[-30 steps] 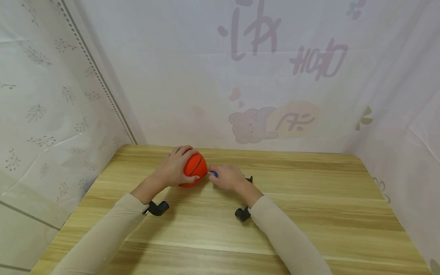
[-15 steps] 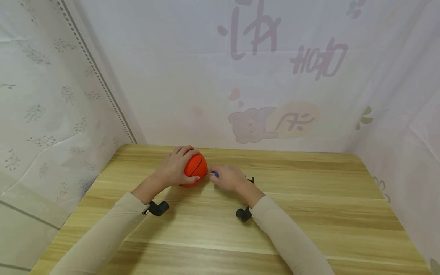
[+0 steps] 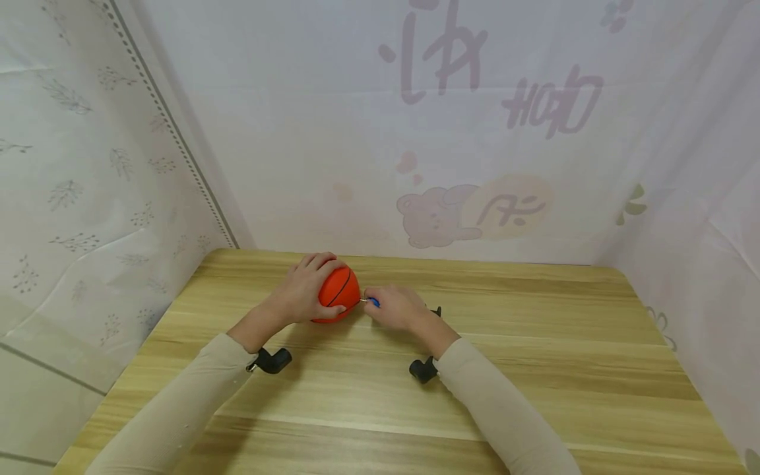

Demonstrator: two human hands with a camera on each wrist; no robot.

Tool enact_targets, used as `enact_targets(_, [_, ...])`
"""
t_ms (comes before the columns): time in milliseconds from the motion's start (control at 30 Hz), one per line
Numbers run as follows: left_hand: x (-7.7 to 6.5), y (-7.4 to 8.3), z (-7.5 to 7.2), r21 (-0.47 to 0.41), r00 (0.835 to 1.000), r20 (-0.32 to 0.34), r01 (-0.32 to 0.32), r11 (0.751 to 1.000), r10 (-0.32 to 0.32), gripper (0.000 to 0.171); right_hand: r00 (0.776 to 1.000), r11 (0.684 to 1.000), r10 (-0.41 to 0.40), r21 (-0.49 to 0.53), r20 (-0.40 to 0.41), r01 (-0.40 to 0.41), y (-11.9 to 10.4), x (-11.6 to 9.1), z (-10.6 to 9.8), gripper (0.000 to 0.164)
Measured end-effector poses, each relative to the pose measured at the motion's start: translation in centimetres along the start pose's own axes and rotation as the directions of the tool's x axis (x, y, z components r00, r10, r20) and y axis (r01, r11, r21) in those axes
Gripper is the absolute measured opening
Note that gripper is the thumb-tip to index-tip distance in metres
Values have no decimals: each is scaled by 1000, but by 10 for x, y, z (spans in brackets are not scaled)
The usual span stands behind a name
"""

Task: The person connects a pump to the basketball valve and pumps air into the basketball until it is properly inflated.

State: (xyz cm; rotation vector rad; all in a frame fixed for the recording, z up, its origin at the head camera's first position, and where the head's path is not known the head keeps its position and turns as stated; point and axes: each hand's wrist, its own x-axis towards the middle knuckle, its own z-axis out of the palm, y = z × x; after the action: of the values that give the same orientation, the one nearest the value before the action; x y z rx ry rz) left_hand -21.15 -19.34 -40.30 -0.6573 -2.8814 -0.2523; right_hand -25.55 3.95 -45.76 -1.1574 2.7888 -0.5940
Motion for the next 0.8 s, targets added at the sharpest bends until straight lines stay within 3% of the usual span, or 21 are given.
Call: enact_targets(800, [1,0,2,-30,1000,27,15,999,-14,76,1000,1000,-4,28,21,4,0,-6,-4,20])
